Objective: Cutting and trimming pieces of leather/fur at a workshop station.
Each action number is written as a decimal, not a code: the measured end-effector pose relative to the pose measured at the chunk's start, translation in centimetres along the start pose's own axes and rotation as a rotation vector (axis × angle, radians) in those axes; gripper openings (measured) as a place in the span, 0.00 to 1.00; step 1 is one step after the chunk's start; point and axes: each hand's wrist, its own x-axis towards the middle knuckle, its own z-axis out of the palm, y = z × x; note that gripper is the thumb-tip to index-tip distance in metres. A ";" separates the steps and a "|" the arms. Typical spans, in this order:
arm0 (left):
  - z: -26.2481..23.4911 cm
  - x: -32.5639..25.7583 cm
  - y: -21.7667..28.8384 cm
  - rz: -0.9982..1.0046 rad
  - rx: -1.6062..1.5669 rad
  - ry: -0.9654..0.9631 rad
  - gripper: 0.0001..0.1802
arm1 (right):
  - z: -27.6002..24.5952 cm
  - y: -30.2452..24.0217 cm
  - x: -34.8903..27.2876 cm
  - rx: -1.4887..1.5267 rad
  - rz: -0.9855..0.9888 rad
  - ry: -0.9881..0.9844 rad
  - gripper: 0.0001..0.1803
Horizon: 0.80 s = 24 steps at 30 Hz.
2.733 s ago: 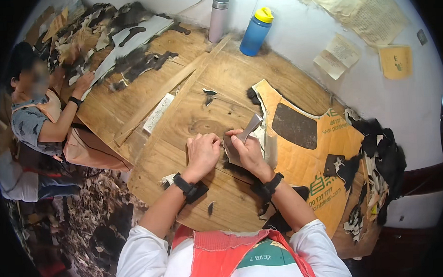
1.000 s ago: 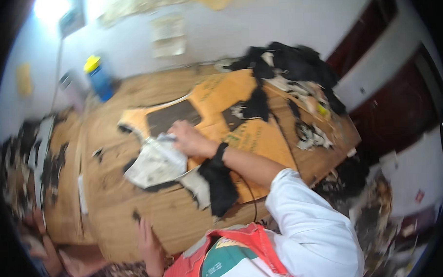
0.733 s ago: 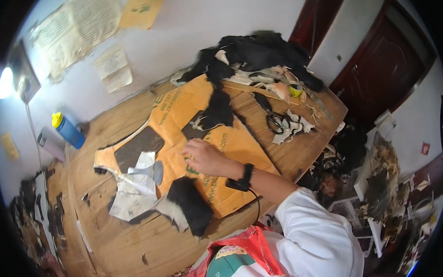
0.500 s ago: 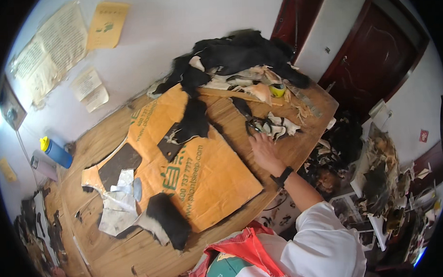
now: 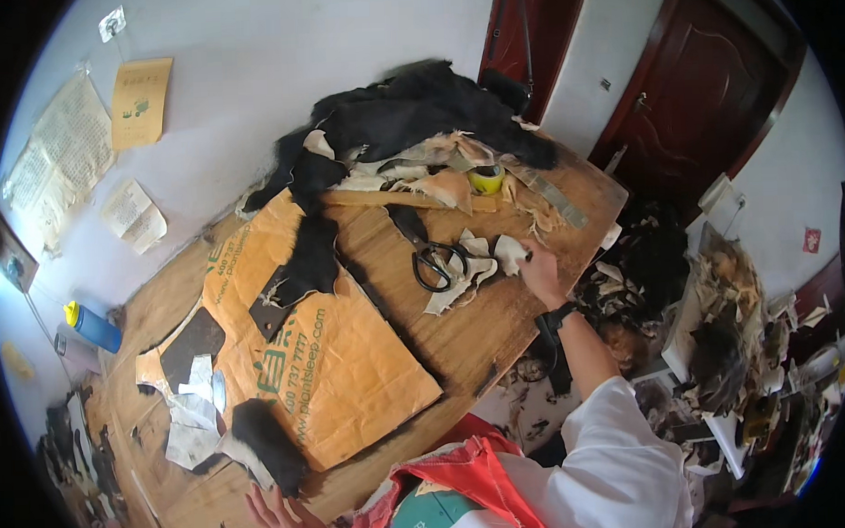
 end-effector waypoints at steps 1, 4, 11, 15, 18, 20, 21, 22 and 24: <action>0.0 -0.1 0.0 0.007 -0.015 -0.009 0.15 | -0.7 -0.7 -0.3 0.269 0.099 -0.061 0.27; 0.1 -0.1 0.4 0.020 -0.063 -0.021 0.16 | -2.4 -4.3 -1.5 0.959 0.161 -0.182 0.22; 2.3 5.3 5.0 -0.389 -1.151 -0.354 0.21 | -2.0 -19.0 -13.7 1.045 -0.091 -0.915 0.17; 3.7 7.6 7.2 -0.416 -1.230 -0.514 0.23 | 0.5 -24.6 -19.7 0.970 -0.326 -1.297 0.15; 3.1 6.5 4.6 -0.544 -1.168 -0.448 0.22 | 1.7 -27.6 -22.4 0.851 -0.474 -1.321 0.15; 2.1 5.3 2.7 -0.605 -1.204 -0.357 0.19 | 3.2 -28.8 -23.7 0.803 -0.496 -1.337 0.14; 1.5 4.9 1.8 -0.646 -1.245 -0.287 0.17 | 3.6 -29.6 -24.5 0.761 -0.508 -1.325 0.13; 0.7 4.7 1.3 -0.660 -1.266 -0.277 0.14 | 3.5 -30.6 -25.3 0.687 -0.585 -1.276 0.11; -0.1 4.0 -0.7 -0.674 -1.228 -0.227 0.13 | 4.8 -31.8 -27.0 0.612 -0.617 -1.290 0.11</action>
